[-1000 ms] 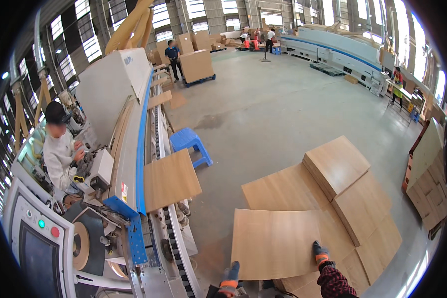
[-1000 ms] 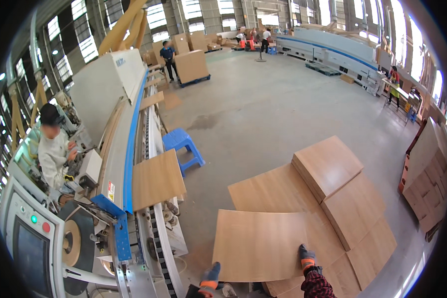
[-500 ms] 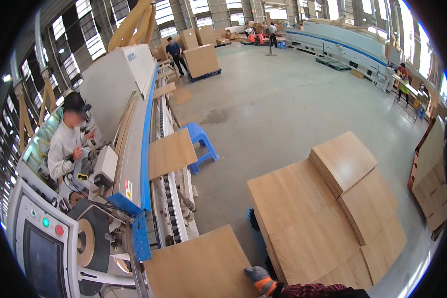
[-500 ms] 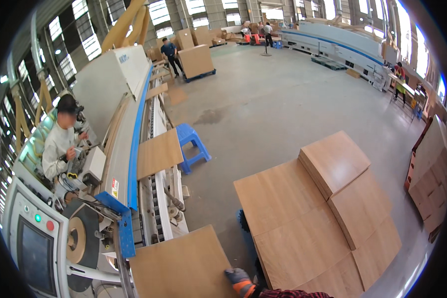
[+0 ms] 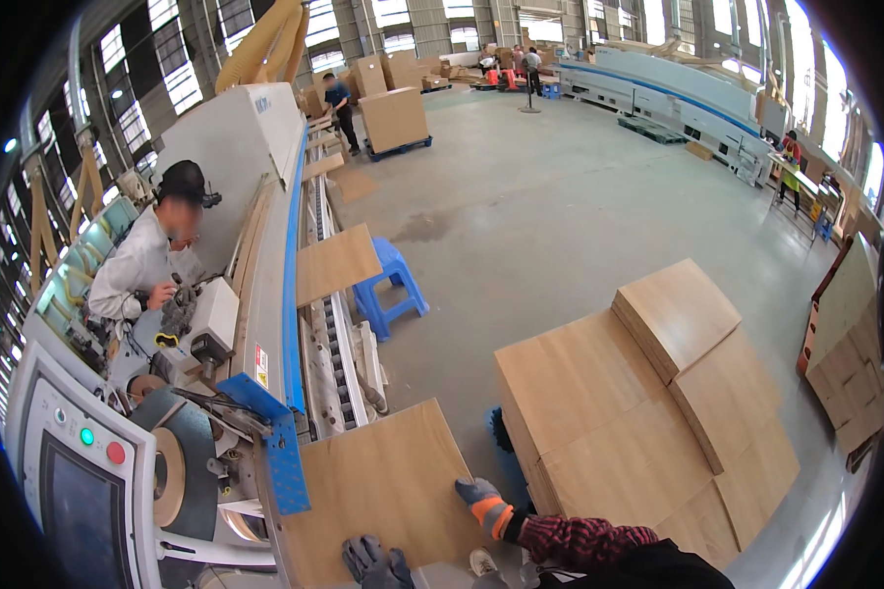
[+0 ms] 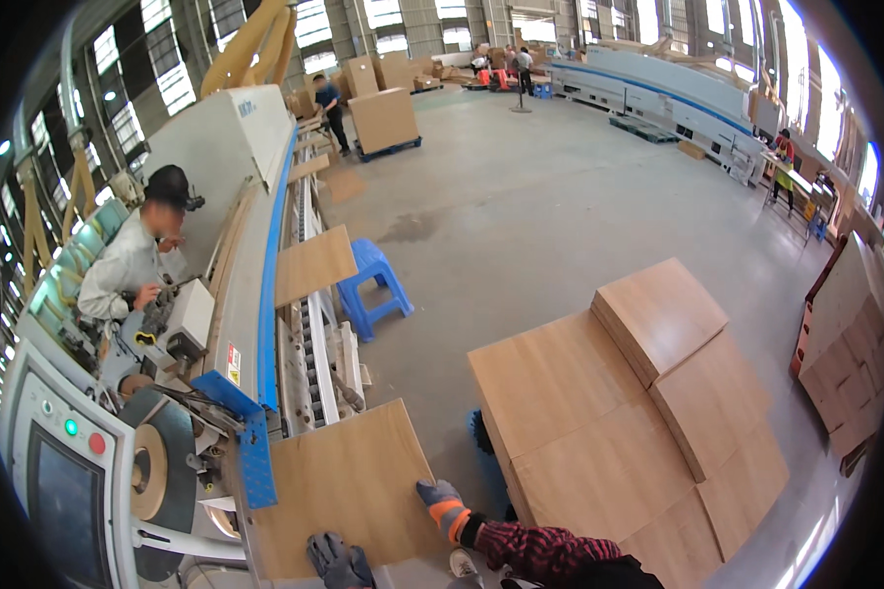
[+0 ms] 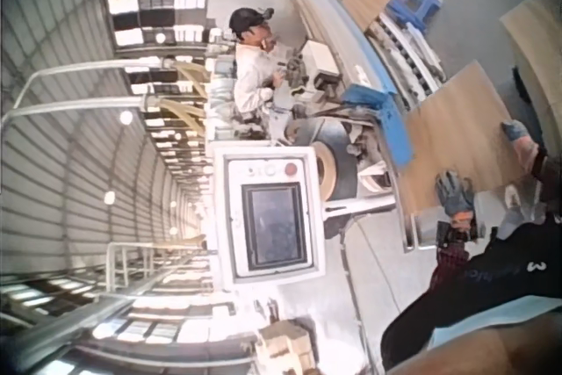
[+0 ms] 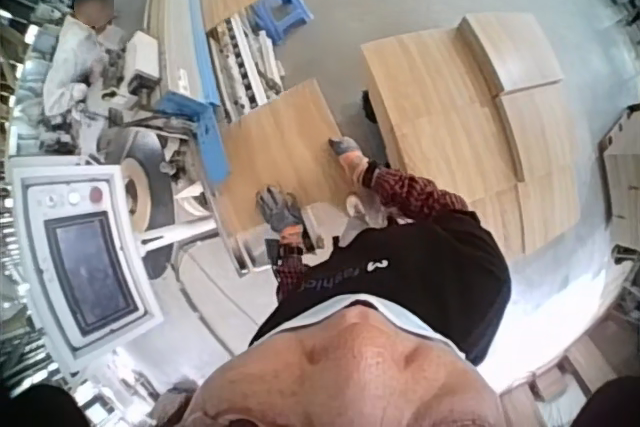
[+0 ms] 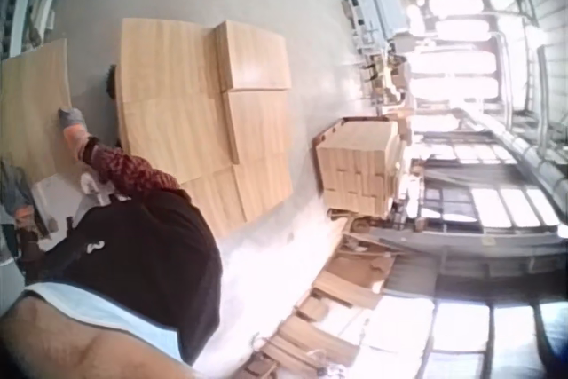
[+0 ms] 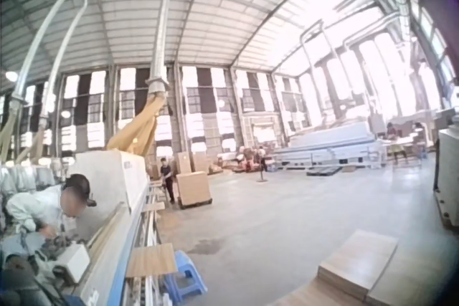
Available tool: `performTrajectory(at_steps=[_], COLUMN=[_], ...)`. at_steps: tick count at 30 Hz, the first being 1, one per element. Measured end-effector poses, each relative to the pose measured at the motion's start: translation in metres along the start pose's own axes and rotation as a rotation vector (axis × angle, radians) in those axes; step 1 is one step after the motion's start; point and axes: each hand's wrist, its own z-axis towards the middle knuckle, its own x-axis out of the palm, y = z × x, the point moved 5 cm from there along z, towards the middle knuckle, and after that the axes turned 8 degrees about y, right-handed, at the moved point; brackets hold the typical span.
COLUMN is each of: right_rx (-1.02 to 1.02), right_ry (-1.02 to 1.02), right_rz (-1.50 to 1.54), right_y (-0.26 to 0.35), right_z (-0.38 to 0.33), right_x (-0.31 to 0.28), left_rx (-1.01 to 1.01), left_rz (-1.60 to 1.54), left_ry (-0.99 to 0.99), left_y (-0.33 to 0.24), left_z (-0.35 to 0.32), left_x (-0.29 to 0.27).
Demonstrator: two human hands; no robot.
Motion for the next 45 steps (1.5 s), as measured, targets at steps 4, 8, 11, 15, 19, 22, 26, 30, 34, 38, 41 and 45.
performTrajectory(at_steps=[4,8,11,15,19,22,26,30,34,38,41,45], right_rx=[0.006,-0.033,-0.007,-0.02,-0.143,-0.235,-0.26,0.072,0.291,0.263,0.368,0.545], right_ry=[0.011,0.073,0.068,0.078,-0.029,-0.024,-0.615,-1.042,-1.445,-1.714,-1.654,-1.685], right_rz=[0.08,0.162,0.017,0.091,-0.002,0.078,-0.118,-0.277,0.009,-0.061,0.121,0.093], right_y=[-0.002,0.002,0.008,0.036,0.055,0.075,-0.004,-0.139,-0.258,-0.297,-0.319,-0.348], right_z=[0.041,0.033,0.038,0.055,0.094,0.072,-0.001,-0.132,-0.219,-0.242,-0.226,-0.221], right_x=[0.004,0.012,0.01,0.007,0.0,-0.011,-0.096,-0.226,-0.347,-0.47,-0.575,-0.668], left_rx=[0.027,0.026,-0.016,0.034,0.062,0.08,0.12,-0.041,0.278,0.071,-0.01,-0.466], left_rz=[0.0,0.153,0.003,0.015,0.018,0.057,0.032,0.054,0.061,-1.092,-0.866,-1.175], left_ry=[-0.045,0.06,0.005,-0.047,-0.089,-0.115,-0.162,-0.206,-0.412,0.453,0.921,1.169], left_y=[0.001,0.016,0.011,0.014,0.007,0.031,0.031,0.028,-0.075,-0.188,-0.231,-0.3], left_z=[0.031,0.029,0.039,0.069,0.111,0.148,0.196,0.234,0.178,0.05,-0.036,-0.064], left_x=[0.004,0.026,0.026,0.04,0.041,0.063,0.067,0.089,0.068,0.215,0.331,0.295])
